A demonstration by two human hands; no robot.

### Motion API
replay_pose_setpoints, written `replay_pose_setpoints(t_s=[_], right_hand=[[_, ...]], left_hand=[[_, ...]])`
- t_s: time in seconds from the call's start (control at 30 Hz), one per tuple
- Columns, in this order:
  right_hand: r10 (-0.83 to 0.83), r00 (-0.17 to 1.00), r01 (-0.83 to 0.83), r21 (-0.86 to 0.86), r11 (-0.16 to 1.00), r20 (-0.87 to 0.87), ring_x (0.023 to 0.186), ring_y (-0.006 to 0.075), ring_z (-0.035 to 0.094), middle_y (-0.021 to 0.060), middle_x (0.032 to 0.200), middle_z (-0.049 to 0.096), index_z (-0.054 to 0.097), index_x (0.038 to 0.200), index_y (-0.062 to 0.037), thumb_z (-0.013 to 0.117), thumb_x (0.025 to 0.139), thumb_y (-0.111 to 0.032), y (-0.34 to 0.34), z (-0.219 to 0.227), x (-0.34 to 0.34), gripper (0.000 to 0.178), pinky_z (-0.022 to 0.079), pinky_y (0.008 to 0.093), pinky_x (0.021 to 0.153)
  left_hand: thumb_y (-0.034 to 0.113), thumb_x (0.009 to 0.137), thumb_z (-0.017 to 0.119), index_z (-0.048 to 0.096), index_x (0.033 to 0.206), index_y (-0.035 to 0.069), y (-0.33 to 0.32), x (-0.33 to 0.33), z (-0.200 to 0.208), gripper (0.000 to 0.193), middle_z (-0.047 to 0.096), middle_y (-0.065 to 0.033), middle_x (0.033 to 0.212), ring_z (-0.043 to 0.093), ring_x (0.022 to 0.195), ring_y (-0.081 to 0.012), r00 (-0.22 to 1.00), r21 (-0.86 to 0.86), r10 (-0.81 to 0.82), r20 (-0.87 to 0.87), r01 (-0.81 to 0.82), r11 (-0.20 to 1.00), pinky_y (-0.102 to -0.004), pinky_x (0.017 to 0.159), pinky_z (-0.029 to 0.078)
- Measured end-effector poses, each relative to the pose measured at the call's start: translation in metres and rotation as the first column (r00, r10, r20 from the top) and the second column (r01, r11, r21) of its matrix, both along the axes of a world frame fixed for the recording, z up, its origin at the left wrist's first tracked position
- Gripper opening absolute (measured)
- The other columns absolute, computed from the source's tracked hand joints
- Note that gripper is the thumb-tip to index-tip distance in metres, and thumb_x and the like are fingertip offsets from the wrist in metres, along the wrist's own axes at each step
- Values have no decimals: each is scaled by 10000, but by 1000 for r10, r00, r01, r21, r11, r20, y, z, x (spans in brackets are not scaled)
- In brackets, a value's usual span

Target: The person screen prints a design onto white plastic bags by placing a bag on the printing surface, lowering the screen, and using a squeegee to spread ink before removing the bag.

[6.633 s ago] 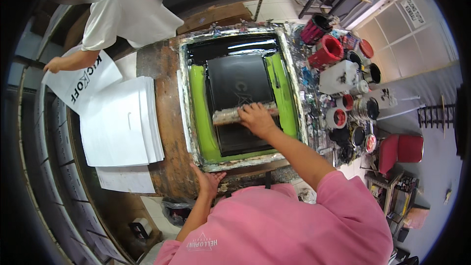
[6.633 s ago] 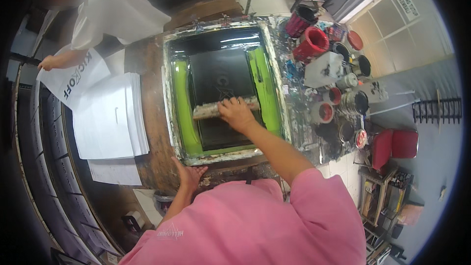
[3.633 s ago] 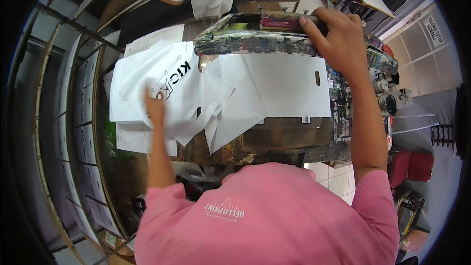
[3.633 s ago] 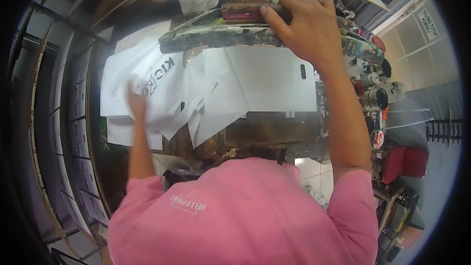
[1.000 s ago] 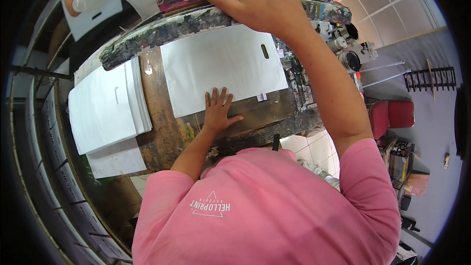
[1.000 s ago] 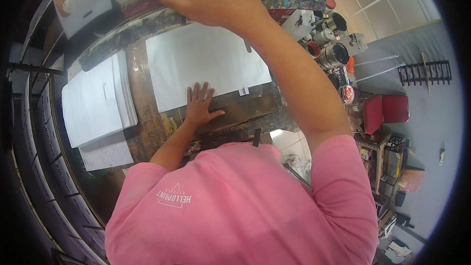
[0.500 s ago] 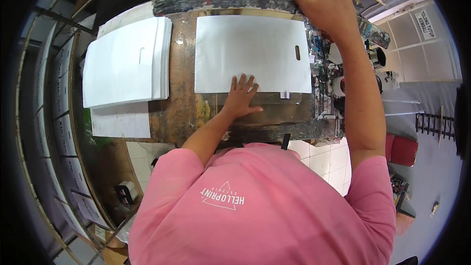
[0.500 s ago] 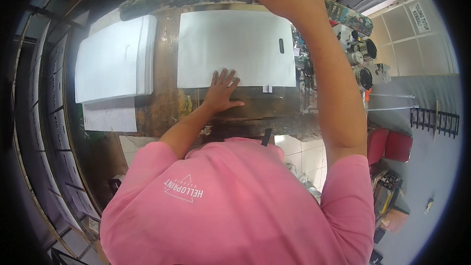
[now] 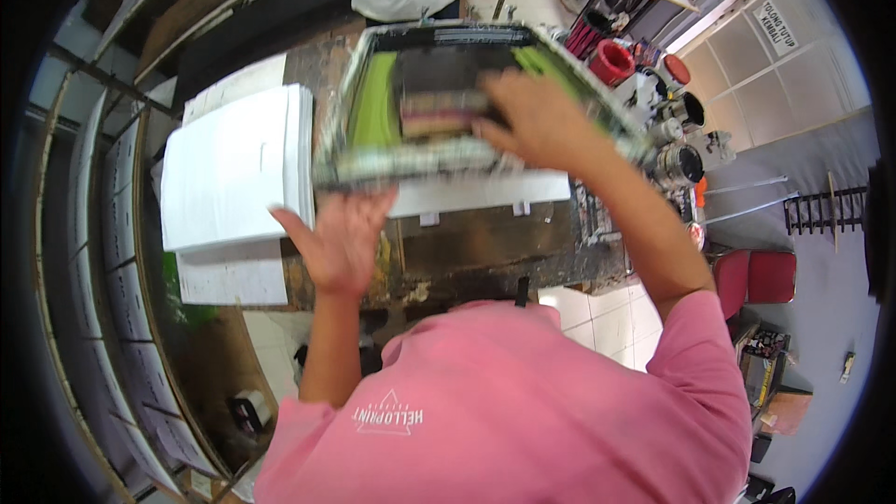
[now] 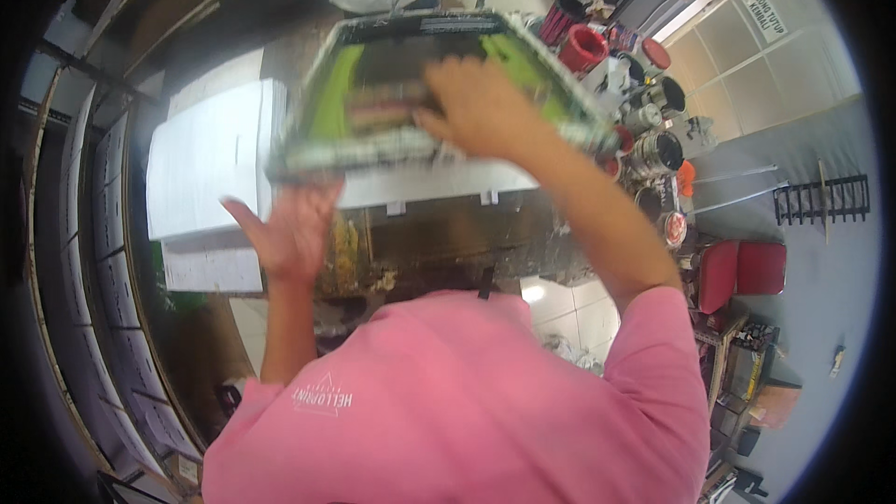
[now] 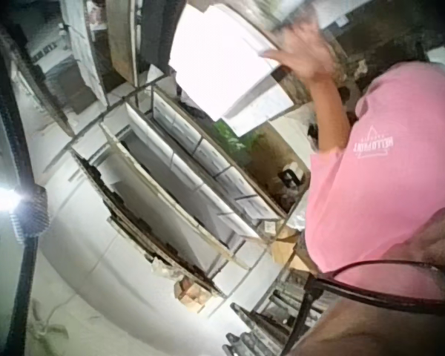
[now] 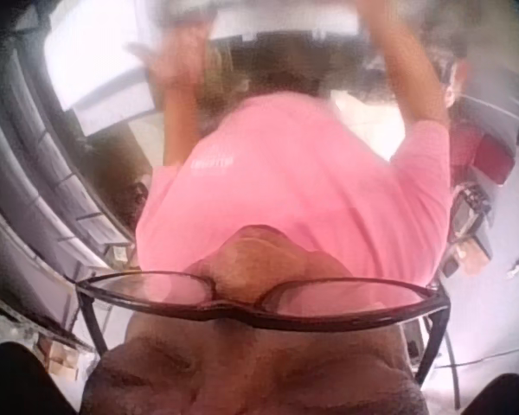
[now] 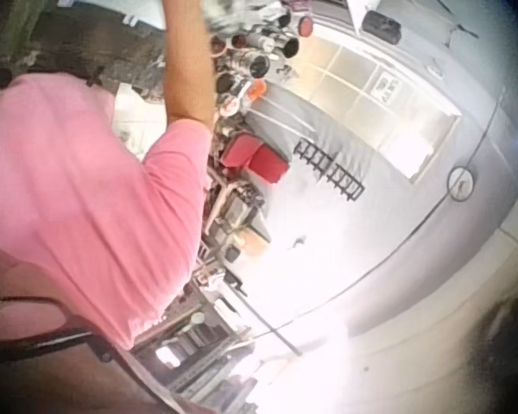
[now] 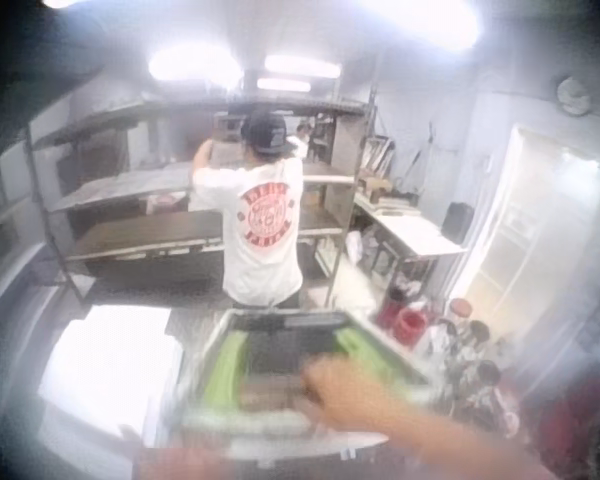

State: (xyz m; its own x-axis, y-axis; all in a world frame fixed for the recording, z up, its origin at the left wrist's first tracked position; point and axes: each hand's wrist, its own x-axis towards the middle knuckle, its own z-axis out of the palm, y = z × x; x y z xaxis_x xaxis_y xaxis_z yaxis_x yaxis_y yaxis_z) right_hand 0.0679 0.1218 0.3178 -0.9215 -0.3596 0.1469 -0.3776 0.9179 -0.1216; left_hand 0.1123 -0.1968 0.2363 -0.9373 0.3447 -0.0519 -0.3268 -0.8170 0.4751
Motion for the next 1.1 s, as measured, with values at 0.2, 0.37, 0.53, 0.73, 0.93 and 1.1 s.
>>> replay_pose_setpoints(t_s=[0.2, 0.37, 0.53, 0.73, 0.93, 1.1], right_hand=[[109, 980, -76, -193, 978, 166, 1093, 356, 628, 103, 1180, 670, 627, 1345, -163, 748, 902, -208, 13, -142, 16, 461, 510, 489, 931], [41, 998, -45, -83, 996, -54, 1104, 331, 628, 70, 1167, 672, 628, 1345, -210, 705, 930, -201, 33, -222, -110, 422, 522, 482, 905], [17, 989, -17, -1, 1000, -147, 1084, 306, 638, 59, 1137, 674, 632, 1338, -221, 652, 974, -221, 53, -267, -237, 365, 527, 473, 886], [24, 996, -24, 7, 1000, -90, 1060, 291, 648, 55, 1098, 678, 649, 1250, -218, 666, 987, -304, 59, -294, -283, 278, 553, 458, 852], [-36, 993, 26, -90, 996, -114, 976, 285, 653, 53, 1007, 671, 703, 1164, -170, 744, 910, -458, 41, -297, -223, 386, 568, 439, 791], [-6, 987, -11, -109, 994, -163, 963, 283, 631, 58, 997, 653, 703, 1188, -135, 803, 851, -416, 24, -297, -134, 450, 552, 424, 796]], left_hand=[[982, 847, 393, 148, 1660, -10, -10, 58, -125, 1306, 324, -293, 1611, 429, 1442, -397, 901, -394, 24, 433, 166, 904, -520, 1147, 450], [1017, 790, 427, -61, 1645, -67, -11, 65, -187, 1465, 116, -341, 1674, 290, 1519, -473, 802, -393, 84, 591, 195, 899, -532, 1168, 426], [1023, 769, 444, -224, 1584, -134, 3, 64, -189, 1565, 21, -379, 1693, 198, 1571, -504, 662, -440, 241, 710, 150, 885, -537, 1208, 387], [1005, 807, 428, -40, 1581, -191, 6, 65, -205, 1499, 422, -292, 1453, 539, 1283, -383, 655, -504, 282, 701, 175, 846, -489, 1097, 485], [989, 831, 421, -45, 1551, -229, 12, 64, -202, 1490, 461, -199, 1212, 560, 1122, -328, 619, -576, 372, 692, 162, 801, -489, 1039, 520], [990, 830, 417, -42, 1554, -220, 4, 65, -213, 1484, 425, -127, 1083, 552, 1082, -324, 663, -534, 312, 681, 159, 830, -498, 1035, 515]])
